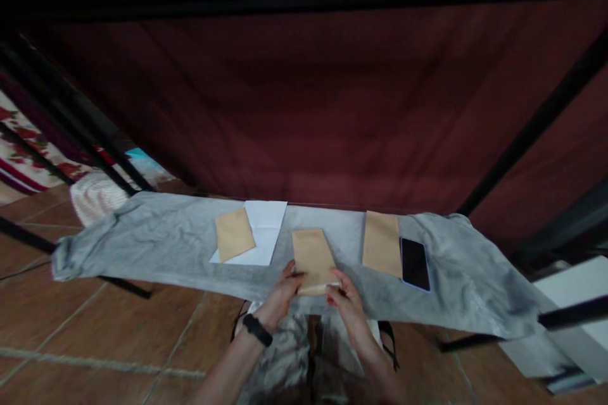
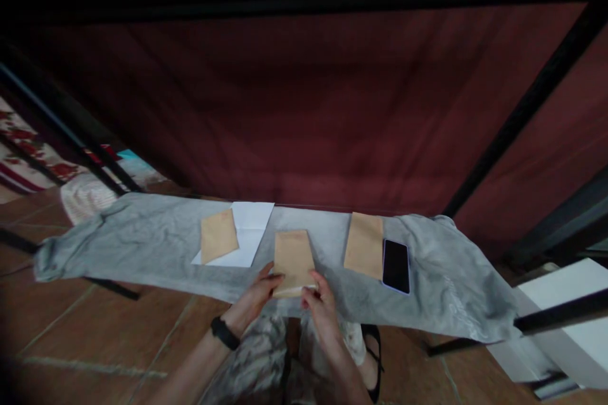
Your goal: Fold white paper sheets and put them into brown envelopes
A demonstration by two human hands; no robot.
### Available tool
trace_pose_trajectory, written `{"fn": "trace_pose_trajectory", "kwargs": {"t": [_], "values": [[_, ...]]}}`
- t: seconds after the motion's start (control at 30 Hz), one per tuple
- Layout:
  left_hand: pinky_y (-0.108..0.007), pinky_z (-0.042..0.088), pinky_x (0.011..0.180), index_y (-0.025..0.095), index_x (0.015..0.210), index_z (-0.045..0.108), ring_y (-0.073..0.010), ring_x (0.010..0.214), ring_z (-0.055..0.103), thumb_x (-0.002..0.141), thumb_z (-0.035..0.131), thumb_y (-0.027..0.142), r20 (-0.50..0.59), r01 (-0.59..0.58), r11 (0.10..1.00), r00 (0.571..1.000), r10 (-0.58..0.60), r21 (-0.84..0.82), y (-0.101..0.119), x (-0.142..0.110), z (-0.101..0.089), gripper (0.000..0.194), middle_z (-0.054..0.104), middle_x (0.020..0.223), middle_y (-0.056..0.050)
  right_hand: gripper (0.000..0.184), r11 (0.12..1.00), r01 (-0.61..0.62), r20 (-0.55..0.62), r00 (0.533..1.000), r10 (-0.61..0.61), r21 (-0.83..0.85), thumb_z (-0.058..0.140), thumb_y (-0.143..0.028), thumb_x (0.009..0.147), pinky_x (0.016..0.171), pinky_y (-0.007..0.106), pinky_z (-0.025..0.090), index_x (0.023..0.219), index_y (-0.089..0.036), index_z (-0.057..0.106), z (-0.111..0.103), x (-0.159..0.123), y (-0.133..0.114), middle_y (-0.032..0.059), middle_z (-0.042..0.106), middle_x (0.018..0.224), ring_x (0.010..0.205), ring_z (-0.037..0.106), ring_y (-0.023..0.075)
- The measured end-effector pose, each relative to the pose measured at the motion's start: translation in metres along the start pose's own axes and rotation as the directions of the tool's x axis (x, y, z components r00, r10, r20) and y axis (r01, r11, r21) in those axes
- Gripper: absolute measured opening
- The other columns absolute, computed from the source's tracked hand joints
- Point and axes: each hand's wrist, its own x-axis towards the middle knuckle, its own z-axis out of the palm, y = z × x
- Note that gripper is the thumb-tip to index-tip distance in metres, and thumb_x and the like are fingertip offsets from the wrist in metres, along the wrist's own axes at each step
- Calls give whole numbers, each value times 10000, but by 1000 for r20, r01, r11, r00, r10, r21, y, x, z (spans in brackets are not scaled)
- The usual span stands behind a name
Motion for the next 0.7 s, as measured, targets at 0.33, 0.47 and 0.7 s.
{"fn": "trace_pose_trajectory", "kwargs": {"t": [0.33,0.47,0.7], "values": [[-383,589,878,191,1188,658,-225,968,695,632,770,153,-33,-309,851,934,356,425,-33,48,-16,568,604,1278,-103,579,951,-13,-58,998,-5,-308,631,-467,716,520,274,487,1234,-211,601,13,52,14,-41,599,661,576,580,176],[-451,494,1098,188,1198,670,-285,1241,628,730,665,92,165,-386,633,910,379,671,-39,49,-23,478,526,1449,-135,505,929,-56,-78,997,30,-365,626,-420,742,481,248,467,1200,-209,611,10,57,20,-69,590,612,490,554,147],[-441,429,1166,193,1336,610,-280,1375,534,896,544,125,342,-440,302,881,326,846,-30,38,-19,450,499,1535,-141,380,860,-75,-26,997,72,-504,610,-291,771,396,195,395,1138,-200,646,2,64,12,-103,571,521,375,490,109]]}}
